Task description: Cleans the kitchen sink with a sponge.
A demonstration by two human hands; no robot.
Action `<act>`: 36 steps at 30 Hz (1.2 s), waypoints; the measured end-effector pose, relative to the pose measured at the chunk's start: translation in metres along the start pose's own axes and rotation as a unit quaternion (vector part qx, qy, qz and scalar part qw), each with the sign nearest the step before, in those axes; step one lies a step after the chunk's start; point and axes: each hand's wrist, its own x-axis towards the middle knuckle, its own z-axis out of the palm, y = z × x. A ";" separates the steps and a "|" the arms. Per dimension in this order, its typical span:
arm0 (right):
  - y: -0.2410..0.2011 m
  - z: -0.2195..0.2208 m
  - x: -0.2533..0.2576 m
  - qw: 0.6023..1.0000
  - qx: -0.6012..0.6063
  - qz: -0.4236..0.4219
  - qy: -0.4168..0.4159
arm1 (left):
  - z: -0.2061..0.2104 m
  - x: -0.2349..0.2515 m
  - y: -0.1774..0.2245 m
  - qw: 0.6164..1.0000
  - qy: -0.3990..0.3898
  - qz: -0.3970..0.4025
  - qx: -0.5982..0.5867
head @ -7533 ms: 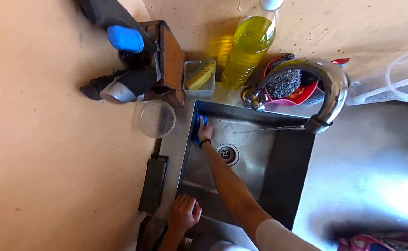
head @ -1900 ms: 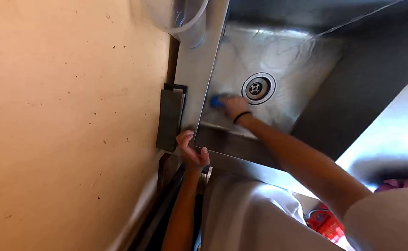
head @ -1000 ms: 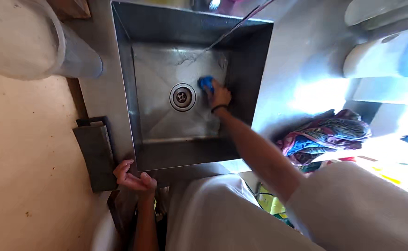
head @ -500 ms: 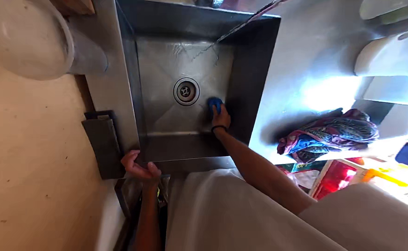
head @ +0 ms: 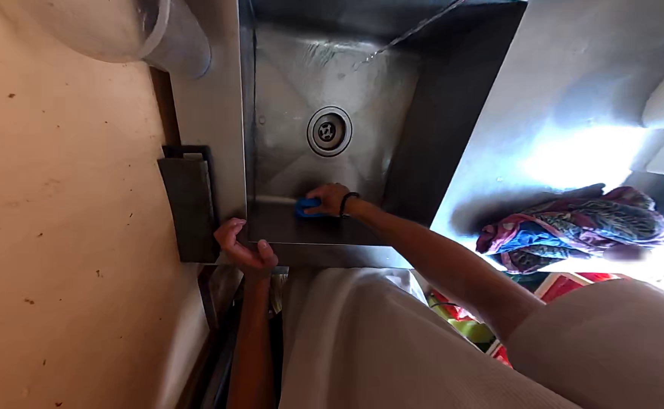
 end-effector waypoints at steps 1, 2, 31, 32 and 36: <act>0.010 0.002 0.006 0.999 -0.028 0.022 0.003 | -0.002 0.000 0.002 1.000 -0.003 -0.005 0.004; 0.017 0.008 0.013 0.999 -0.031 0.033 0.021 | -0.004 -0.001 0.003 1.000 -0.005 -0.009 0.005; 0.031 0.017 -0.011 0.992 -0.010 0.087 0.091 | -0.001 -0.001 -0.004 0.999 -0.006 0.001 -0.043; 0.027 0.014 -0.003 0.995 -0.025 0.065 0.070 | 0.000 -0.003 -0.004 0.999 -0.006 -0.001 -0.040; 0.080 -0.023 -0.019 0.987 -0.141 0.076 -0.011 | 0.001 -0.006 -0.008 0.999 -0.003 -0.010 -0.035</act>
